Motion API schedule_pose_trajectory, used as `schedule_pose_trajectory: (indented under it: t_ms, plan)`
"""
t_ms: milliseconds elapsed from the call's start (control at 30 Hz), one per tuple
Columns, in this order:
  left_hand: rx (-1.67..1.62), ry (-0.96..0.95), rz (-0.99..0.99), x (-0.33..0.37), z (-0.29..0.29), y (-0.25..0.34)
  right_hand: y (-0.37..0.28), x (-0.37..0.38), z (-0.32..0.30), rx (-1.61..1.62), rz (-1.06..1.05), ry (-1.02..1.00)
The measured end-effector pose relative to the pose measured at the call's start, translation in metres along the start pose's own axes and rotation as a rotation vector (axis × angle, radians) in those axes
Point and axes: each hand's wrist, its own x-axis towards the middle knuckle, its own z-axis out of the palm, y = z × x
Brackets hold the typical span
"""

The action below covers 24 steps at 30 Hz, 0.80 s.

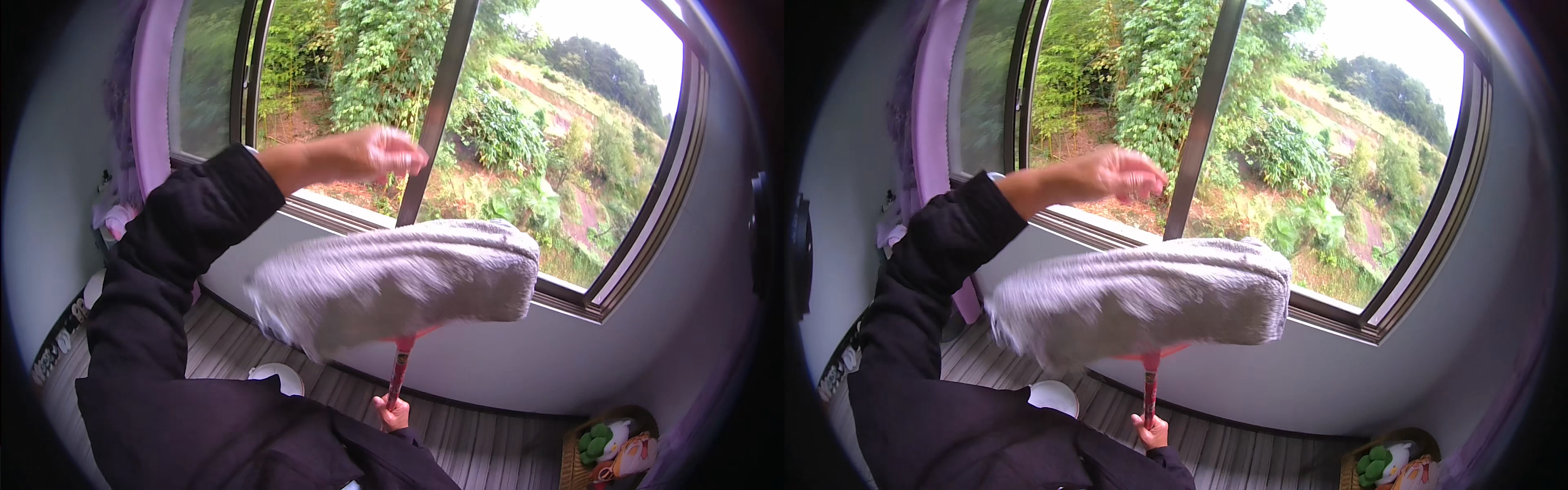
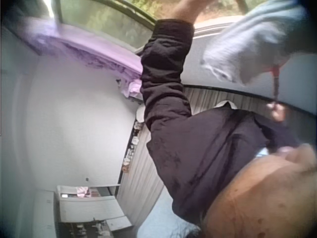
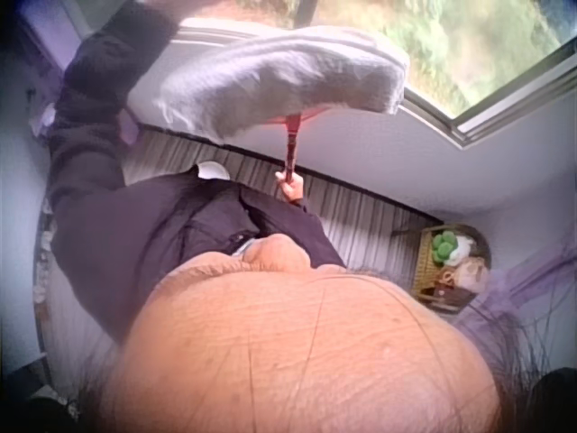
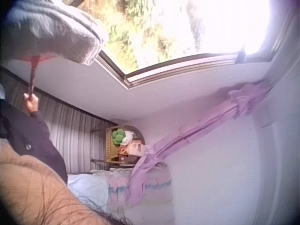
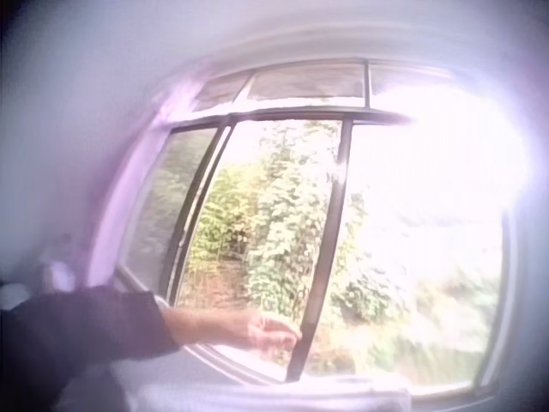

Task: The person cleans a large window using a long-handled brush with a cloth attachment. They wipe the glass in vertical strokes, then dip the cloth into a bucket of water, wring it out, and reattach it to the brush before resuming cleaning.

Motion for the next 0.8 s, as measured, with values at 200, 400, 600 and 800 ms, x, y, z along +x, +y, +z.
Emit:
schedule_pose_trajectory:
  t_ms: [200,400,600,800]
  plan:
    - [-0.565,-0.420,-0.372,-0.023,0.078,-0.046,0.150,0.003,-0.018,0.052,-0.060,-0.015]
    - [-0.573,-0.065,-0.467,-0.024,0.097,-0.039,0.093,-0.015,-0.010,0.059,0.178,-0.050]
    - [-0.671,0.112,-0.415,-0.004,0.115,-0.107,0.061,-0.018,-0.001,0.091,0.229,-0.033]
    - [-0.832,0.501,-0.331,0.012,0.078,-0.102,-0.003,-0.028,0.013,0.272,0.276,-0.128]
